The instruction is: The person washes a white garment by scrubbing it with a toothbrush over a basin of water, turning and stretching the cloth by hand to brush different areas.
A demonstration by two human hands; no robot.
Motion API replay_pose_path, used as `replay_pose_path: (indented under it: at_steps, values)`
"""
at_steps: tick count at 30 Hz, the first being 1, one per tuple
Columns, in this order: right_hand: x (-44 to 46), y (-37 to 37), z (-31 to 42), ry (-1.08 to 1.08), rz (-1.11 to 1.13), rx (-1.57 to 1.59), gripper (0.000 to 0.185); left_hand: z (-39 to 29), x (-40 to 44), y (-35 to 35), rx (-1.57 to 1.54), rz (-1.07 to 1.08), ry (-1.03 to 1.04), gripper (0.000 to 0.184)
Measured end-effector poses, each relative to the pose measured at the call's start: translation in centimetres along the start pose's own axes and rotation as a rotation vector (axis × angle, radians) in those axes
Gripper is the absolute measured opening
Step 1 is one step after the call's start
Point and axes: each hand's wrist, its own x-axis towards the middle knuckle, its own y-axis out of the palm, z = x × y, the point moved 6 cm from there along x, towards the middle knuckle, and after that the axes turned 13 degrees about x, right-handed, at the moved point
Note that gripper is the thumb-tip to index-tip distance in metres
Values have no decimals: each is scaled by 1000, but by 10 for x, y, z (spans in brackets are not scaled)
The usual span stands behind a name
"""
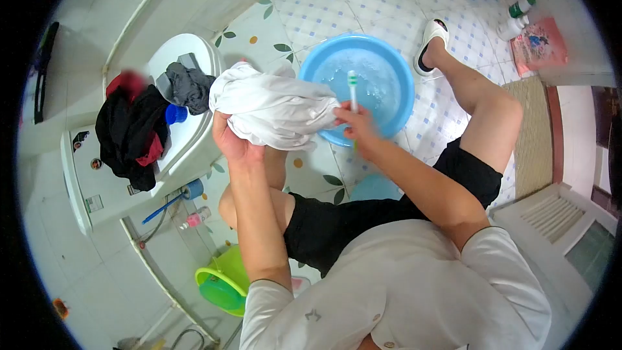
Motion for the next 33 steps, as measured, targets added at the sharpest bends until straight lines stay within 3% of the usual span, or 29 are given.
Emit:
replay_pose_path:
  at_steps: [3,10,14,20,30,33]
  values:
    - [-19,-15,53,-205,63,-68,17,-9,0,-14,50,-120,23,49]
    - [-65,13,185,-598,136,-226,14,-20,-5,-17,-13,-78,18,50]
    - [-72,23,211,-645,155,-128,17,-16,-3,-20,72,-112,15,49]
    - [-80,23,237,-807,64,-230,17,-5,-1,-26,121,-192,-17,49]
    - [-75,28,258,-732,-10,-189,14,3,-7,-14,268,-241,-111,43]
    - [-72,28,263,-804,7,-173,16,5,-6,-14,288,-218,-120,44]
